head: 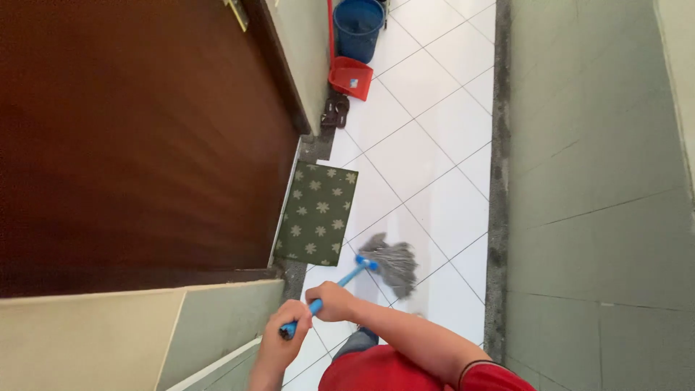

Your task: The person mops a tiled hallway floor using a blue-handled mop. They move the mop back and forth along the corridor, passing a shoe rack, buckets, and a dustpan, and continue mopping near a door and a red basket.

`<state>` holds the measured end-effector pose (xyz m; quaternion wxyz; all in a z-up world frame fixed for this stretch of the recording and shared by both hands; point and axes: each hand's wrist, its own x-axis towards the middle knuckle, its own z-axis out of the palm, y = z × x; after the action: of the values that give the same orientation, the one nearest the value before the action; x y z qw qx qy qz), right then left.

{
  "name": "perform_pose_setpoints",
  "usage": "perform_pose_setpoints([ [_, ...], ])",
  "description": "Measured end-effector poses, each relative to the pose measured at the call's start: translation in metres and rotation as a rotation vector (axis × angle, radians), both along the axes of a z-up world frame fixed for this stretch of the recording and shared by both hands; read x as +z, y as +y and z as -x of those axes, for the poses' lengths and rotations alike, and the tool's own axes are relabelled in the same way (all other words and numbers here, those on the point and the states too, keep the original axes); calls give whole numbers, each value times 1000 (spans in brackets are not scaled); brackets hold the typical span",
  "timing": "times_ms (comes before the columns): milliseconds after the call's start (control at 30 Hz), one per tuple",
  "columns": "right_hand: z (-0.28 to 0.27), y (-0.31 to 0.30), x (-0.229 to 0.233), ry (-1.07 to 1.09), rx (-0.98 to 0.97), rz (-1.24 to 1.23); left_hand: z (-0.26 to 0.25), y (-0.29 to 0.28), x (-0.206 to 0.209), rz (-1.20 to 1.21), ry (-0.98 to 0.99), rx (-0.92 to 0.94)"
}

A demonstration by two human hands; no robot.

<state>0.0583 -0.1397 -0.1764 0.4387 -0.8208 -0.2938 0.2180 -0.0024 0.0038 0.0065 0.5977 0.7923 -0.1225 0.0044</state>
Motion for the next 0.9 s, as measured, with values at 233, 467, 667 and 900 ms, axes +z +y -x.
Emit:
perform_pose_setpoints([
  [233,15,25,3,13,194,-120,22,-1,3,-171,-140,9],
  [467,57,-53,3,154,99,-12,48,-49,-27,-2,-90,-82],
  [667,117,-169,-39,36,-99,5,82,-132,-73,75,87,-257],
  [900,193,-278,-51,255,-329,188,123,-216,-114,24,220,-456],
])
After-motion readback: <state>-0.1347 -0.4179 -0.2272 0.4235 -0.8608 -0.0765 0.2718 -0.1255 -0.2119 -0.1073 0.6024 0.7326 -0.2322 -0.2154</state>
